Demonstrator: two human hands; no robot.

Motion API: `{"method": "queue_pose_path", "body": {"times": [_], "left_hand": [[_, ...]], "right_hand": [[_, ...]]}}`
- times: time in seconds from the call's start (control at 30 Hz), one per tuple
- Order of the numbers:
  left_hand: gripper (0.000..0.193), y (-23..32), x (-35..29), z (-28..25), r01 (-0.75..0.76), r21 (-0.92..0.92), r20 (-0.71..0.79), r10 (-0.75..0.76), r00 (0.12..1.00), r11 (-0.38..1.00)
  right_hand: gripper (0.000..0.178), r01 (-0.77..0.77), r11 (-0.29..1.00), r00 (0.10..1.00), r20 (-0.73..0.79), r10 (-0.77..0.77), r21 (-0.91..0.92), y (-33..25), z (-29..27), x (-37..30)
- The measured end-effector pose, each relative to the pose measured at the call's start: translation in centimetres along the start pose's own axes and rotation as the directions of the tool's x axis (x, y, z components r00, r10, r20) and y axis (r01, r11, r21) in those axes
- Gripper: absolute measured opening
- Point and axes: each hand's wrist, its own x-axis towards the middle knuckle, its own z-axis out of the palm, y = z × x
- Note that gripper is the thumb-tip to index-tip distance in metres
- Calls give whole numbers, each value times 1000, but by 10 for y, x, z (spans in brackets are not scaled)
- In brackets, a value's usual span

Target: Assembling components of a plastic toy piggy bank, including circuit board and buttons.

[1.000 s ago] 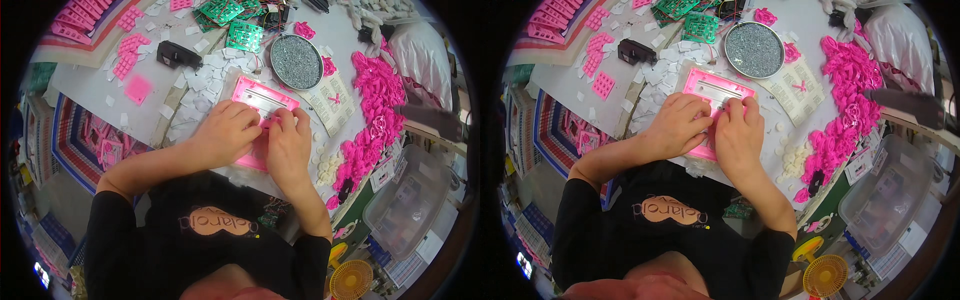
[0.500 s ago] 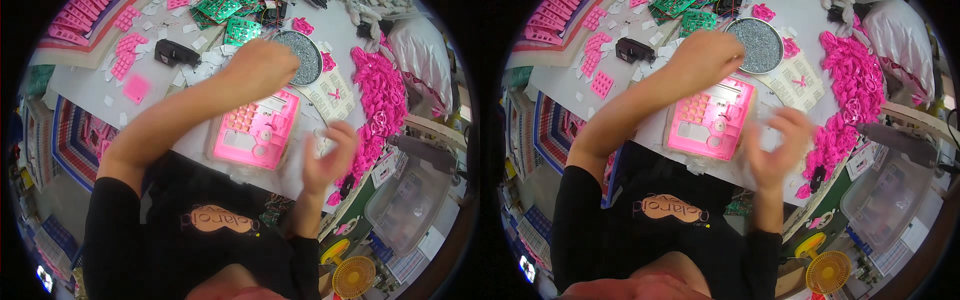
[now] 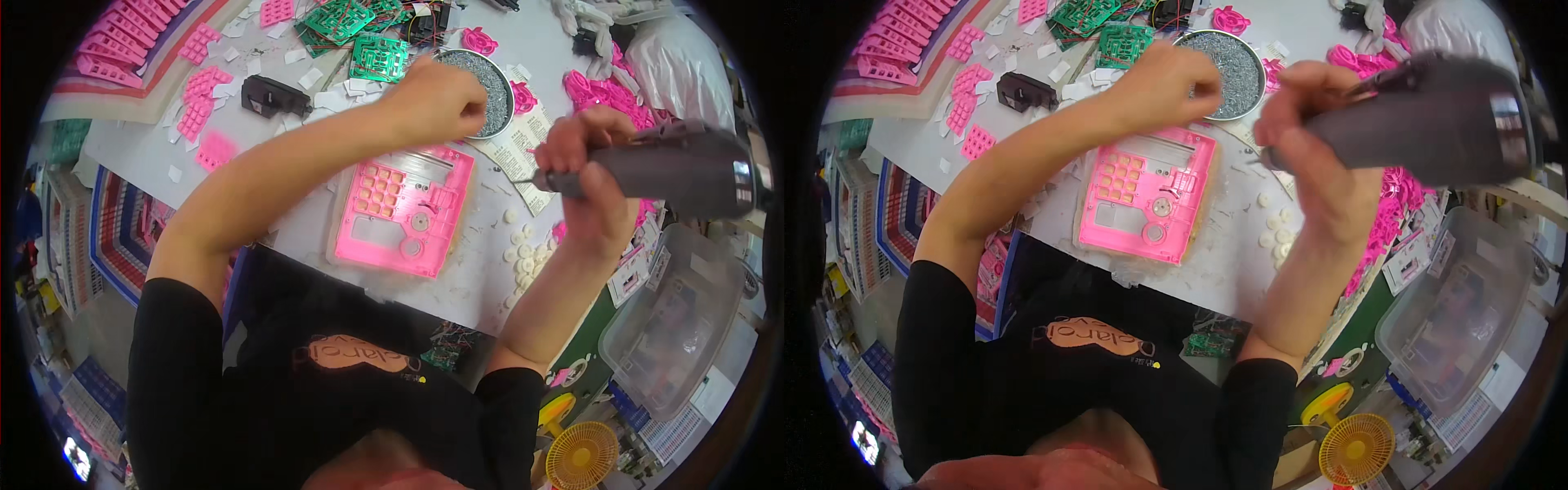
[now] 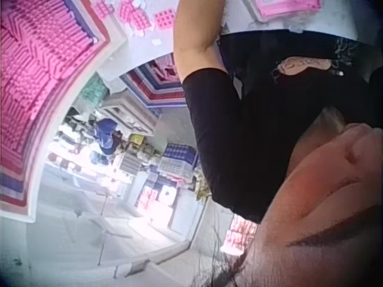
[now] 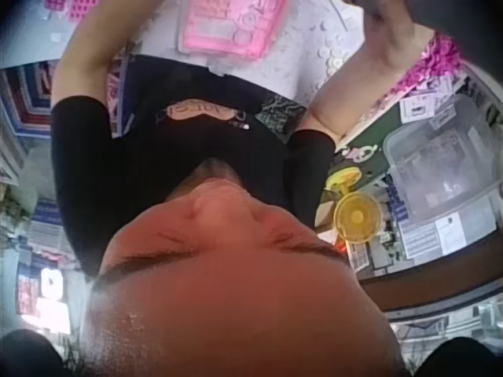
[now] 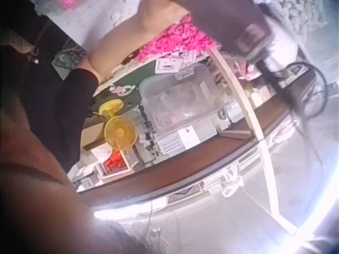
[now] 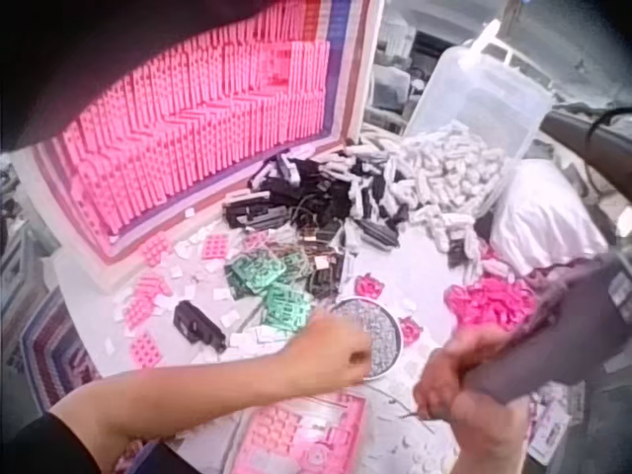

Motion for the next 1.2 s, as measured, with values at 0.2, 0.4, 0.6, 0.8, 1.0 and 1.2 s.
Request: {"method": "queue_pose_path", "body": {"times": [0.2,0.4,0.6,0.8,1.0,1.2], "left_hand": [[14,55,-107,-5,-178,-63,-183,164,969,982],[21,66,-141,1,-150,-188,-201,111,973,971],[23,67,-142,0,-193,-249,-231,135,963,949],[22,66,-146,2,-138,-25,-204,130,970,990],[33,46,-141,4,-259,-14,-66,258,964,966],[14,45,-141,17,-296,154,-25,303,953,943]], "right_hand": [[61,160,972,969,-216,-122,170,10,73,-47],[40,213,963,973,-122,-194,163,6,95,-71],[37,171,971,985,-63,-163,166,6,98,-70],[36,217,965,972,-124,-199,150,25,98,-75],[32,202,978,960,-186,-208,-54,62,93,-74],[28,125,953,986,-68,-150,-277,86,88,-88]]}}
